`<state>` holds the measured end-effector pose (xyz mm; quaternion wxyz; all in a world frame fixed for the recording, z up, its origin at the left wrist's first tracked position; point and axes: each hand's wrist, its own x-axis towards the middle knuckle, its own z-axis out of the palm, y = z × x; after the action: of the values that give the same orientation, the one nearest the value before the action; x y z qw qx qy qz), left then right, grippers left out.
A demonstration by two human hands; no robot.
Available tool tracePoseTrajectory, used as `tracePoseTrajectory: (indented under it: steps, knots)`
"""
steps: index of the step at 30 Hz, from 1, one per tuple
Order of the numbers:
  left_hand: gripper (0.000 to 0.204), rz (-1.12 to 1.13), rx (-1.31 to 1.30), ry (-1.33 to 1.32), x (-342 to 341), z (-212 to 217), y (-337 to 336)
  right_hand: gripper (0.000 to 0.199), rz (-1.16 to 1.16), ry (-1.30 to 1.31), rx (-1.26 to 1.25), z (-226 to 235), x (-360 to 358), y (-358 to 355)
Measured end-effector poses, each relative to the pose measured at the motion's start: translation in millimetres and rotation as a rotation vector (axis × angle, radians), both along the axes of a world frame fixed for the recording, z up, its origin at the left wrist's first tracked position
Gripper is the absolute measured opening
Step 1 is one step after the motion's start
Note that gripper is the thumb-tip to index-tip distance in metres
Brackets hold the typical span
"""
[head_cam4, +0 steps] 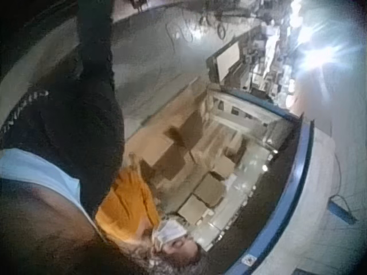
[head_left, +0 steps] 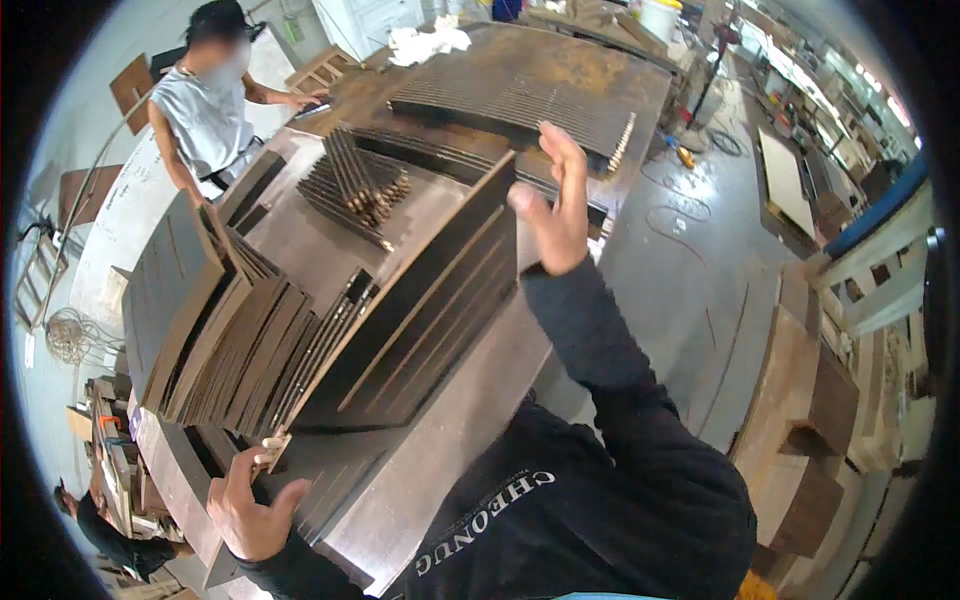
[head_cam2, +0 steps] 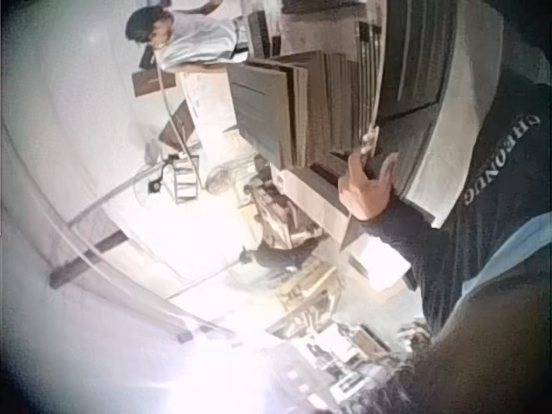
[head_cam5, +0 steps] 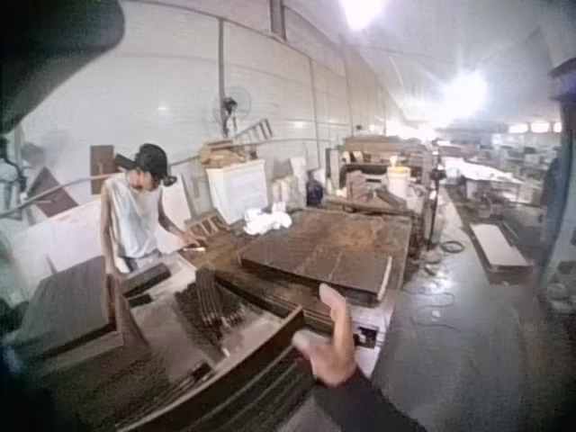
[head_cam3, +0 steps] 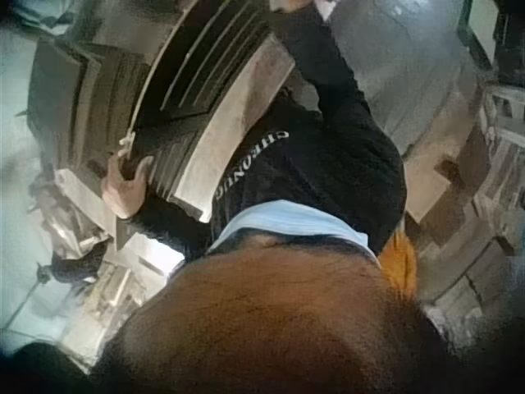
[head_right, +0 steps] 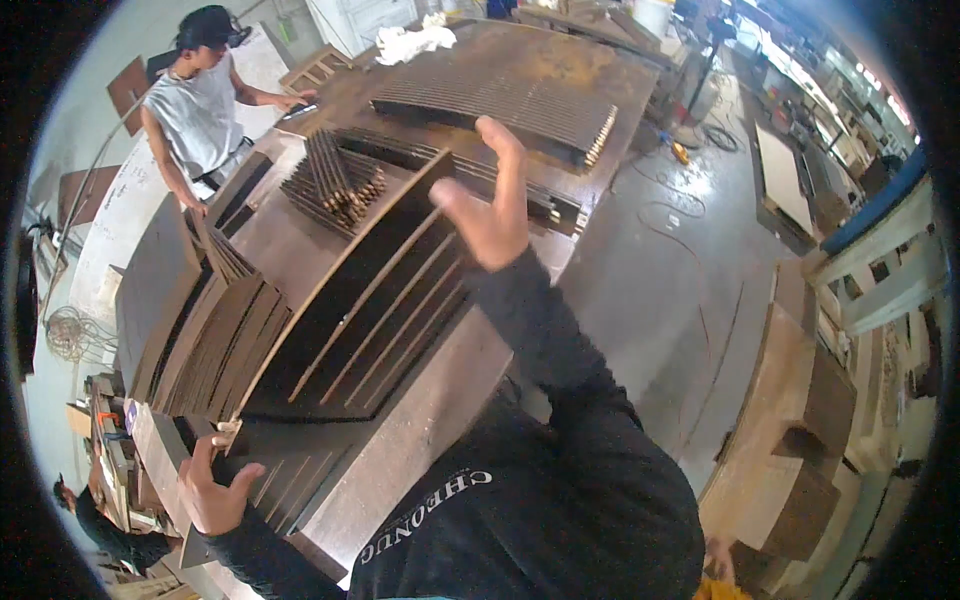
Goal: The person slides several wooden slats into the pre-cut grooves of a large black wooden panel. They handle the slats individually, align them, and push them into place by hand on a workbench.
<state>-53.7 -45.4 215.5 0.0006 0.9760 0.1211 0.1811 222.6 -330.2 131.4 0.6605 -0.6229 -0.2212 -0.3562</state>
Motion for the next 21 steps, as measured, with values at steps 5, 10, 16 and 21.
tracePoseTrajectory:
  steps: [5, 10, 16, 21]
  knots:
    - [0.042, -0.024, 0.090, -0.012, 12, -9, -13, 0.066, 0.499, 0.413, -0.024, -65, 38, -8]
    - [0.038, -0.028, 0.105, -0.073, 13, -12, -10, 0.072, 0.507, 0.549, 0.299, -100, 40, 16]
    - [0.045, -0.051, 0.030, -0.121, 12, -13, -8, 0.028, 0.388, 0.430, 0.307, -112, 39, 17]
    - [0.040, -0.164, 0.059, -0.095, 37, 0, -17, 0.036, 0.503, 0.365, 0.357, -103, 53, -3]
